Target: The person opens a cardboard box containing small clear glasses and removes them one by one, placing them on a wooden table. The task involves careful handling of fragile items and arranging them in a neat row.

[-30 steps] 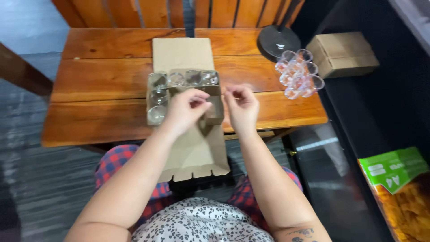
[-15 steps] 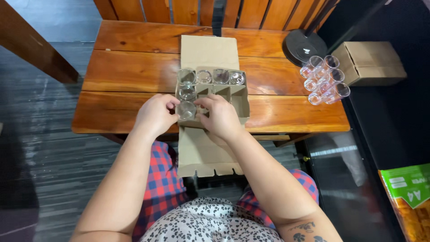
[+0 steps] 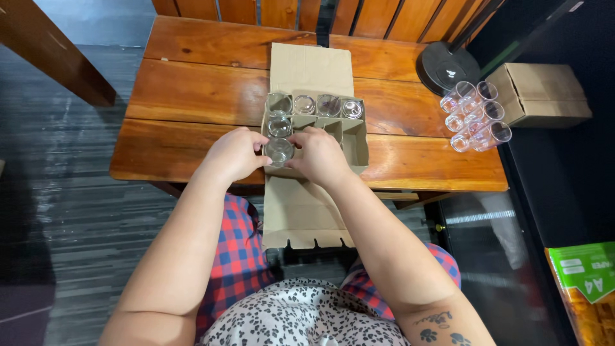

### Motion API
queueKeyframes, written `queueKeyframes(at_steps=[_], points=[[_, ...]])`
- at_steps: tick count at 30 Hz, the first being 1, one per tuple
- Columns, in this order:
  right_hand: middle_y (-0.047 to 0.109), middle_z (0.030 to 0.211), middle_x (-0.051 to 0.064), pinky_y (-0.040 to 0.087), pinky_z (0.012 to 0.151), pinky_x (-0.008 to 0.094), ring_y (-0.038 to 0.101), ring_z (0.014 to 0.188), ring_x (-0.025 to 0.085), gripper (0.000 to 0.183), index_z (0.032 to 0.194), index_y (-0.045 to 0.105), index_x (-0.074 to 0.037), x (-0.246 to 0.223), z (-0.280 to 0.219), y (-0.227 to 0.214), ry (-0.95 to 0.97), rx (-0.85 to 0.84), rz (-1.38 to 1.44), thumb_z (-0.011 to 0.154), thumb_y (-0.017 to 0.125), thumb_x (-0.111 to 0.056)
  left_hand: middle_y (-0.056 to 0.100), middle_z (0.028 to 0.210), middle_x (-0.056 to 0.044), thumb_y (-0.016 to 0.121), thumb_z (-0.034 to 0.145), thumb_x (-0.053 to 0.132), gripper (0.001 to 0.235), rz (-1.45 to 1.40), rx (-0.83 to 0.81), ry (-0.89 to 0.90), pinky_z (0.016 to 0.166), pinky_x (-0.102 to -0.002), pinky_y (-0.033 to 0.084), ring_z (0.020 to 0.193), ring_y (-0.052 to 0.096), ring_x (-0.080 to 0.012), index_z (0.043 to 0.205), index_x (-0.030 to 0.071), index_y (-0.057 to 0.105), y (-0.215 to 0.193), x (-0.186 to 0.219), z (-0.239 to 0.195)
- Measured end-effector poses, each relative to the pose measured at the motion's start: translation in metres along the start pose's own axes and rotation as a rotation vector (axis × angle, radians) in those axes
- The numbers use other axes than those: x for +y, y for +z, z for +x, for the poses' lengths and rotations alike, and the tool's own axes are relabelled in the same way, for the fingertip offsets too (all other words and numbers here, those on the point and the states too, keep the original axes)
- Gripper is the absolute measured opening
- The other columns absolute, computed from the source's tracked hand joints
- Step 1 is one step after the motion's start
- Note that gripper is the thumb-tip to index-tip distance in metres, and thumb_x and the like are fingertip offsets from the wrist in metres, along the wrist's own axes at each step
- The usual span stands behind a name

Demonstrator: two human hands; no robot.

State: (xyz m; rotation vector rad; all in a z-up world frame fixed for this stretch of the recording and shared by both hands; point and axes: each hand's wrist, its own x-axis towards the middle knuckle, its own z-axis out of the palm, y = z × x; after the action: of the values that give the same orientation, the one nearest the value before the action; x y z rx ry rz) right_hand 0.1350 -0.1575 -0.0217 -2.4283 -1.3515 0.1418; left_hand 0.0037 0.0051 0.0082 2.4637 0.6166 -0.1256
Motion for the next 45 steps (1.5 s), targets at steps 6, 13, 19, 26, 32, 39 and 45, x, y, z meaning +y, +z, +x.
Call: queueKeyframes(at_steps=[6, 13, 19, 26, 32, 39, 45], points=[[0.069, 0.098, 0.004, 0.057, 0.090, 0.041, 0.069, 0.103, 0.027, 0.050, 0.115, 0.077, -0.014, -0.001, 0.003, 0.001, 0.046, -0.037, 0.009, 0.069, 0.091, -0.029, 0.066, 0.110, -0.005, 0.080, 0.084, 0.024, 0.048, 0.007, -0.008, 0.036, 0.096, -0.044, 0.054, 0.116, 0.064, -0.0252, 0.130, 0.012, 0.071, 0.004, -0.007, 0.004], [0.067, 0.102, 0.004, 0.057, 0.092, 0.042, 0.066, 0.107, 0.027, 0.051, 0.112, 0.076, -0.015, 0.003, -0.001, 0.002, 0.076, 0.005, 0.121, 0.066, 0.091, -0.029, 0.064, 0.115, -0.008, 0.080, 0.086, 0.022, 0.046, -0.038, 0.042, 0.083, 0.096, -0.043, 0.055, 0.120, 0.062, -0.0278, 0.129, 0.008, 0.072, -0.003, -0.002, -0.008], [0.064, 0.104, -0.001, 0.057, 0.087, 0.034, 0.062, 0.099, 0.018, 0.057, 0.113, 0.076, -0.018, 0.013, -0.005, -0.007, 0.083, 0.096, 0.326, 0.060, 0.094, -0.029, 0.064, 0.125, -0.010, 0.079, 0.089, 0.019, 0.047, -0.159, 0.087, 0.140, 0.097, -0.039, 0.057, 0.120, 0.066, -0.0254, 0.134, 0.010, 0.069, -0.007, 0.004, -0.015], [0.074, 0.106, 0.006, 0.057, 0.056, 0.023, 0.063, 0.080, 0.012, 0.055, 0.116, 0.074, -0.016, 0.007, -0.028, -0.051, 0.099, 0.201, 0.737, 0.065, 0.095, -0.010, 0.073, 0.125, -0.019, 0.075, 0.092, 0.015, 0.047, -0.452, 0.115, 0.184, 0.097, -0.038, 0.057, 0.119, 0.070, -0.0292, 0.138, 0.013, 0.066, -0.032, 0.054, -0.037], [0.076, 0.111, 0.007, 0.064, 0.081, 0.024, 0.070, 0.102, 0.013, 0.056, 0.123, 0.070, -0.011, 0.038, -0.038, -0.069, 0.051, 0.324, 0.994, 0.073, 0.091, 0.001, 0.074, 0.122, -0.018, 0.076, 0.094, 0.014, 0.046, -0.529, 0.218, 0.370, 0.087, -0.033, 0.061, 0.109, 0.074, -0.0249, 0.138, 0.019, 0.066, -0.007, 0.083, -0.007], [0.074, 0.117, 0.010, 0.063, 0.085, 0.024, 0.069, 0.109, 0.015, 0.063, 0.132, 0.065, -0.004, 0.094, -0.068, -0.085, 0.096, 0.510, 0.976, 0.075, 0.089, 0.008, 0.073, 0.123, -0.020, 0.077, 0.095, 0.017, 0.049, -0.544, 0.243, 0.496, 0.084, -0.032, 0.063, 0.110, 0.074, -0.0252, 0.141, 0.022, 0.064, 0.039, 0.134, 0.032], [0.072, 0.121, 0.009, 0.065, 0.084, 0.024, 0.067, 0.110, 0.013, 0.063, 0.134, 0.063, -0.004, 0.142, -0.110, -0.102, 0.176, 0.647, 0.930, 0.077, 0.089, 0.004, 0.075, 0.120, -0.020, 0.080, 0.092, 0.019, 0.050, -0.615, 0.216, 0.606, 0.080, -0.035, 0.065, 0.105, 0.075, -0.0276, 0.139, 0.025, 0.065, 0.103, 0.186, 0.074]])
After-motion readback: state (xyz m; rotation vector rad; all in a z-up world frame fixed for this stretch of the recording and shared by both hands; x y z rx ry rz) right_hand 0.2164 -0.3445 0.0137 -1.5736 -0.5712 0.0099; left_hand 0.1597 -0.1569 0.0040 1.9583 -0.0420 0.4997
